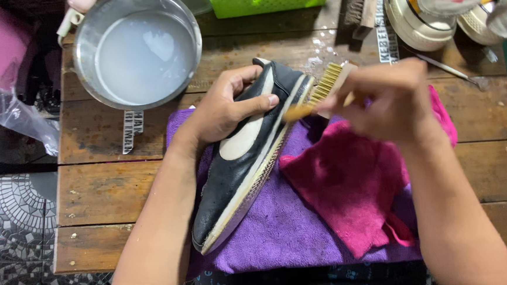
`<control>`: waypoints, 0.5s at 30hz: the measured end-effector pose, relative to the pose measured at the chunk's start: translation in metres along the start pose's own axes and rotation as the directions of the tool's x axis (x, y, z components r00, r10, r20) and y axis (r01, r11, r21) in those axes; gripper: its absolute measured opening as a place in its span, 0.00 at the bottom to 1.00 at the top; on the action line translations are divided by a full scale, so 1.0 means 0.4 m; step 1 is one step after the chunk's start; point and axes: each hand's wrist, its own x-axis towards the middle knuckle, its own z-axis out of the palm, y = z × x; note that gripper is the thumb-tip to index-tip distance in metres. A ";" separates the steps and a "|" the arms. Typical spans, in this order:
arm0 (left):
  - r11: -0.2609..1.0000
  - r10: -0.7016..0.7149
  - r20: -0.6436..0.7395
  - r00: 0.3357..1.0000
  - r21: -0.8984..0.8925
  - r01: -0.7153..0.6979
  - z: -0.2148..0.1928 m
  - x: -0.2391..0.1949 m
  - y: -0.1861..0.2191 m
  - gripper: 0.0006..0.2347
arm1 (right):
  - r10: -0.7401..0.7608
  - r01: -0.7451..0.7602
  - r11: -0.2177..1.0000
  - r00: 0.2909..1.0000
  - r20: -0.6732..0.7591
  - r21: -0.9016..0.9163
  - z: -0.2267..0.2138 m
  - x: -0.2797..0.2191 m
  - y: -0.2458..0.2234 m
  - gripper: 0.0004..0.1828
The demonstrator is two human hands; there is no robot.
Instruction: The person scrubs a black and white sneaker with a small brush, repeatedly dipping the brush into a metal bowl of water. They clean the upper, side, and sole of the shoe while holding it on a purple towel.
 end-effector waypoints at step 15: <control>0.999 -0.018 0.009 1.000 -0.028 0.018 0.003 0.001 -0.003 0.08 | 0.201 -0.192 0.969 0.978 -0.046 0.152 -0.001 -0.021 0.059 0.23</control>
